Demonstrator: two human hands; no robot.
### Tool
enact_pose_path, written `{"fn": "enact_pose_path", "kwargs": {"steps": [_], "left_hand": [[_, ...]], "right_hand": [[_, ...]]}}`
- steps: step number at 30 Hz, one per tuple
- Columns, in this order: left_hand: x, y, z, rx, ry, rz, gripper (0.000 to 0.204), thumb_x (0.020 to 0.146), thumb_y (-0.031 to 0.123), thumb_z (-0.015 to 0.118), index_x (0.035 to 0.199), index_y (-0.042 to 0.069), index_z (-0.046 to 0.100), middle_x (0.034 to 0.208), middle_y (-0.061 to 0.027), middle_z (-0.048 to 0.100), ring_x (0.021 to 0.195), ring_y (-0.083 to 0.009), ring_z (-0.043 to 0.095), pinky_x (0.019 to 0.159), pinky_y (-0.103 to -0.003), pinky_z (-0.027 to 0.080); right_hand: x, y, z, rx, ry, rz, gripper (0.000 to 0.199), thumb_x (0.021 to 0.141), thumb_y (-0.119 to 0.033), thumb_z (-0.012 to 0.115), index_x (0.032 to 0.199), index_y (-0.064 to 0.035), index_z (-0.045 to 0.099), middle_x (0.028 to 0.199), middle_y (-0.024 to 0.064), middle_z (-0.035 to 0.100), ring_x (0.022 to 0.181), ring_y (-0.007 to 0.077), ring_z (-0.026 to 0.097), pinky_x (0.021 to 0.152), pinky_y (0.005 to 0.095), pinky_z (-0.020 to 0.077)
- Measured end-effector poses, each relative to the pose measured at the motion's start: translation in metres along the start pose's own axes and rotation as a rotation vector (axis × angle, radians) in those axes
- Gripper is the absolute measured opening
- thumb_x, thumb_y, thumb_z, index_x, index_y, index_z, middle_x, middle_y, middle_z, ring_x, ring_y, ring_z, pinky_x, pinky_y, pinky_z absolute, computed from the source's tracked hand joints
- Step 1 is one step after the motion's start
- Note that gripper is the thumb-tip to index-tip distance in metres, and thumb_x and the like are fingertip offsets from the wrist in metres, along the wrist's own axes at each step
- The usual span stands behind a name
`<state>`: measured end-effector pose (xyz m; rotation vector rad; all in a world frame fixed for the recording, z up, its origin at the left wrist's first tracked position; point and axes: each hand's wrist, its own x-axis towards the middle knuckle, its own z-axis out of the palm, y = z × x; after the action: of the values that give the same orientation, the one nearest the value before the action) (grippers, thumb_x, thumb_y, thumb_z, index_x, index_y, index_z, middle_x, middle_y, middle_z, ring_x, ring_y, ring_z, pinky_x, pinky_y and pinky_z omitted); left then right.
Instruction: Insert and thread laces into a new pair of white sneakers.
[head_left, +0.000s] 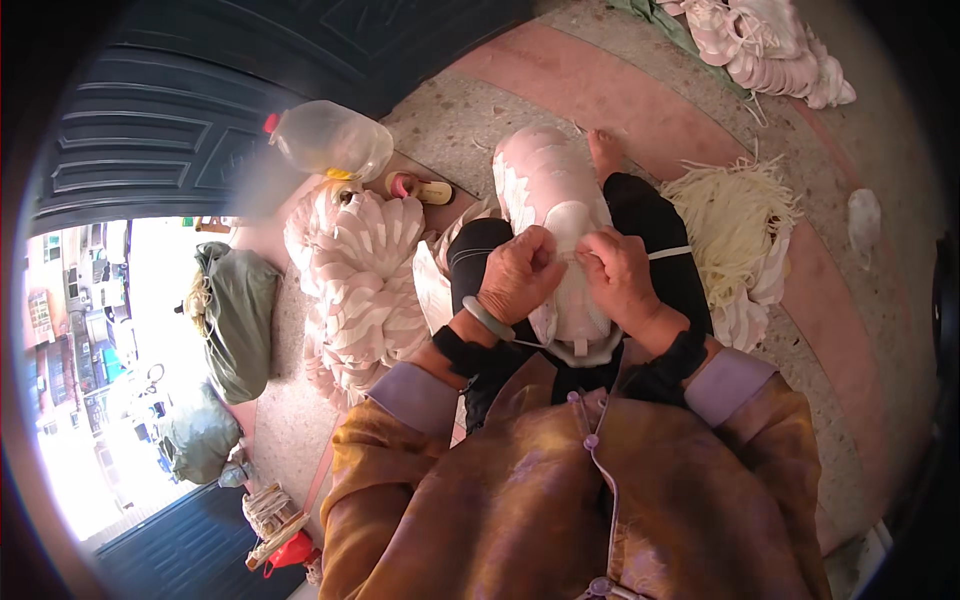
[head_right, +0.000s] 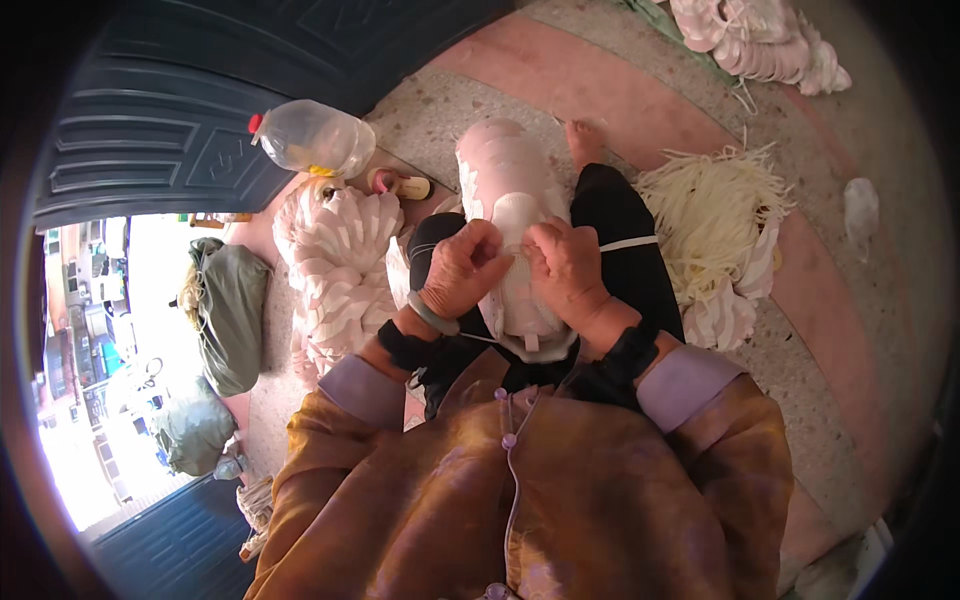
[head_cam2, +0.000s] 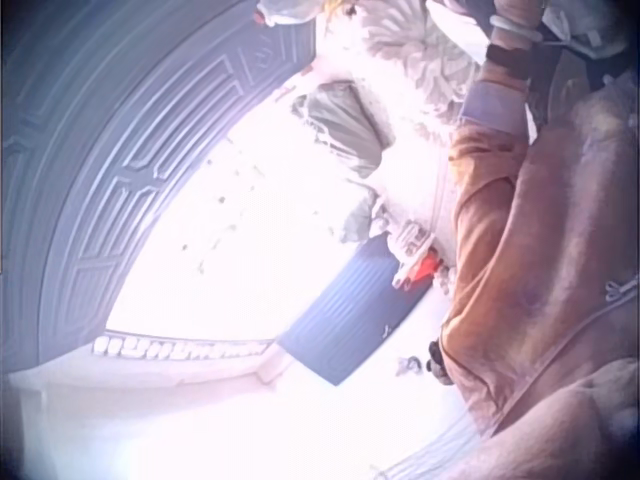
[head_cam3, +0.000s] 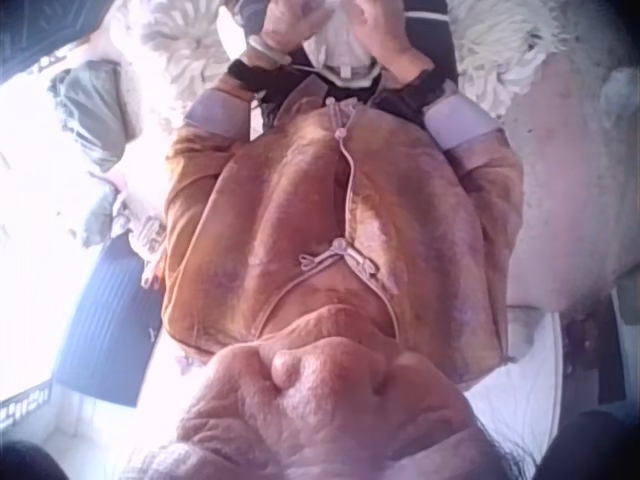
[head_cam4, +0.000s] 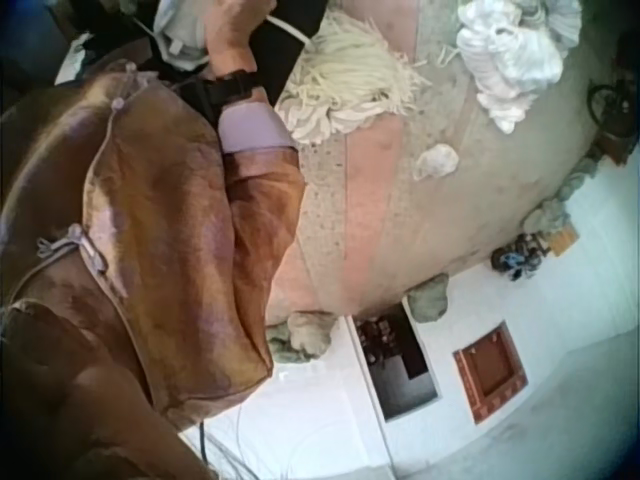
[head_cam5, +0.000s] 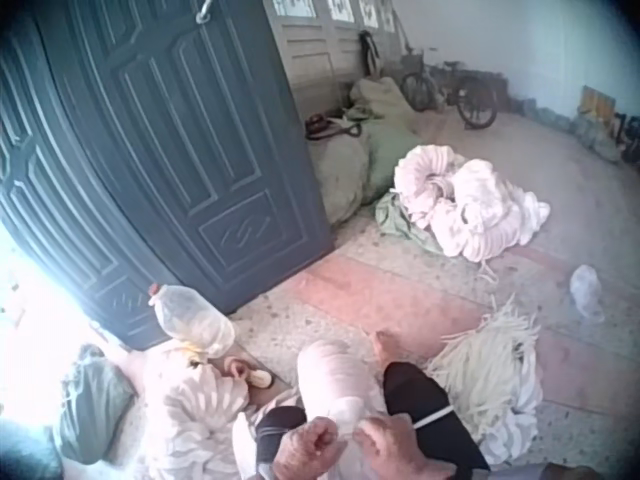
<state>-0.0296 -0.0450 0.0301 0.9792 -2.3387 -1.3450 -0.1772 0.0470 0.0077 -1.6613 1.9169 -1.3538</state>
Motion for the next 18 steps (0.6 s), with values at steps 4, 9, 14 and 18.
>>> {"fn": "enact_pose_path", "kwargs": {"steps": [4,9,14,18], "left_hand": [[-0.005,0.004,0.005,0.106,0.122,0.185,0.022,0.072,0.009,0.07,0.089,0.005,0.057,0.069,-0.0063,0.054,0.058,-0.0173,0.054,0.055,-0.029,0.045],[-0.009,0.015,0.009,0.4,0.14,0.328,0.018,0.074,0.009,0.066,0.09,0.005,0.059,0.074,-0.01,0.058,0.065,-0.0257,0.059,0.058,-0.034,0.048],[-0.014,0.018,0.014,0.521,0.17,0.374,0.013,0.076,0.006,0.064,0.088,0.005,0.06,0.075,-0.0113,0.059,0.068,-0.0292,0.06,0.059,-0.037,0.049],[-0.012,0.018,0.014,0.472,0.195,0.349,0.012,0.076,0.007,0.064,0.087,0.004,0.061,0.075,-0.012,0.059,0.068,-0.0299,0.06,0.059,-0.037,0.048]], "right_hand": [[0.002,0.004,-0.002,0.069,-0.025,0.035,0.007,0.073,-0.004,0.06,0.075,-0.0065,0.054,0.071,0.0106,0.059,0.065,0.0346,0.058,0.058,0.0435,0.0452],[0.004,0.007,-0.005,0.022,-0.134,0.067,0.006,0.073,-0.006,0.061,0.076,-0.0067,0.056,0.076,0.0107,0.06,0.071,0.0335,0.059,0.061,0.043,0.0451],[0.003,0.008,-0.004,-0.021,-0.174,0.086,0.005,0.073,-0.008,0.06,0.075,-0.0081,0.056,0.077,0.0093,0.061,0.073,0.0316,0.06,0.063,0.0422,0.0436],[0.005,0.012,-0.003,-0.048,-0.228,0.063,0.005,0.072,-0.008,0.06,0.076,-0.0098,0.057,0.079,0.0079,0.061,0.073,0.03,0.06,0.064,0.041,0.0421]]}}
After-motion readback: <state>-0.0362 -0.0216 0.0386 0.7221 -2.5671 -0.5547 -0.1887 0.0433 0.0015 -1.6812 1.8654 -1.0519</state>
